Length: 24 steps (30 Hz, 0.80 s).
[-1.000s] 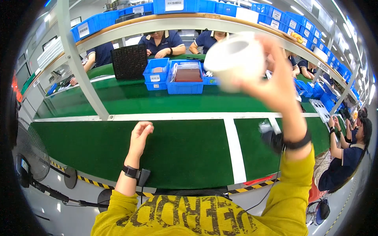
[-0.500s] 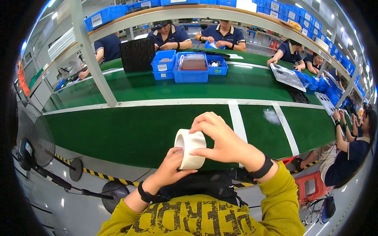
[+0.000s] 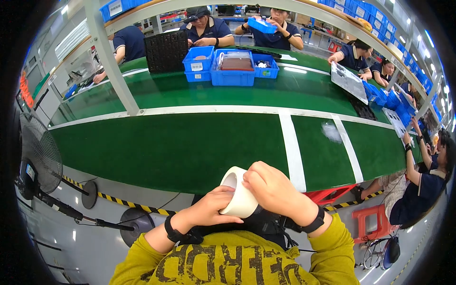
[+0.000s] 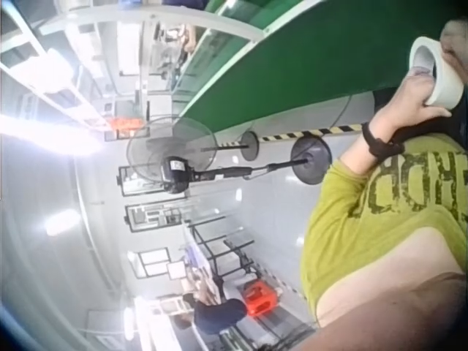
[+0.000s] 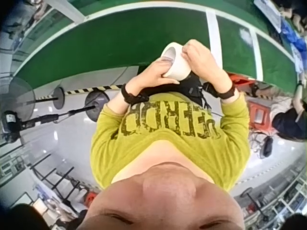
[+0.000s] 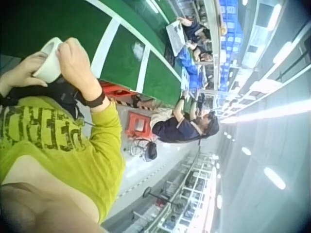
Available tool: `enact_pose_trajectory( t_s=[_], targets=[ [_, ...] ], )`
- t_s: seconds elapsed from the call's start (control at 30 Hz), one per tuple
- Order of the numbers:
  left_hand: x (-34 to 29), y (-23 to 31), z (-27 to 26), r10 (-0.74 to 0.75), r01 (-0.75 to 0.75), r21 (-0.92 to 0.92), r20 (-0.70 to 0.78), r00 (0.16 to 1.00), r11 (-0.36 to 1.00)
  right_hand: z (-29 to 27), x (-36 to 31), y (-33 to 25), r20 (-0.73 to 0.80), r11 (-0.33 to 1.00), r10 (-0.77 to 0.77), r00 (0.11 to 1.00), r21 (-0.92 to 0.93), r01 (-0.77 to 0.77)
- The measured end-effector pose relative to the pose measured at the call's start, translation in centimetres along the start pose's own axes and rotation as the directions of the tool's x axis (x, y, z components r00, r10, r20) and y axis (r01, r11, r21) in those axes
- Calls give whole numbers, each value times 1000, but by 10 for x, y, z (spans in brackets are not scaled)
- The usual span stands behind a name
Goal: The recorder is assembling small black L-shaped parts into a white tray and using tape on the assembly line surface.
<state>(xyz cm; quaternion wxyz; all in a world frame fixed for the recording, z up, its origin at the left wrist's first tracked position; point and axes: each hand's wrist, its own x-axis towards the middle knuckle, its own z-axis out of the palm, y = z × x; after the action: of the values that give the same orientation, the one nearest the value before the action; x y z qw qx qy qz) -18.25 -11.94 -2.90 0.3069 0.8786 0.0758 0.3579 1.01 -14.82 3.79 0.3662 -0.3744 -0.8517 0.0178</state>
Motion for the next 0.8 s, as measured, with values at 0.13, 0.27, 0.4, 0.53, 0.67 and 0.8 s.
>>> enact_pose_trajectory(
  t_s=[0.13, 0.27, 0.4, 0.53, 0.67, 0.8],
  targets=[
    [11, 11, -15, -84, 93, -190, 55, 995, 977, 1, 14, 20, 197, 987, 154, 968, 13, -160],
    [16, 22, -26, -323, 442, -342, 352, 878, 829, -5, 47, 36, 390, 963, 143, 909, 155, -218],
    [16, 28, -30, -330, 415, -747, 273, 904, 520, -10, 81, 37, 410, 978, 12, 912, 184, -96],
    [14, 22, -38, -496, 474, -834, 297, 816, 282, -8, 100, 47, 297, 987, -85, 951, 158, 39],
    [13, 13, -43, -579, 511, -859, 421, 698, -8, 22, 97, 82, 453, 890, 137, 881, 335, -311],
    [17, -1, -48, -516, 431, -895, 425, 743, -116, 48, 99, 124, 570, 726, 189, 800, 467, -505]
  ],
)
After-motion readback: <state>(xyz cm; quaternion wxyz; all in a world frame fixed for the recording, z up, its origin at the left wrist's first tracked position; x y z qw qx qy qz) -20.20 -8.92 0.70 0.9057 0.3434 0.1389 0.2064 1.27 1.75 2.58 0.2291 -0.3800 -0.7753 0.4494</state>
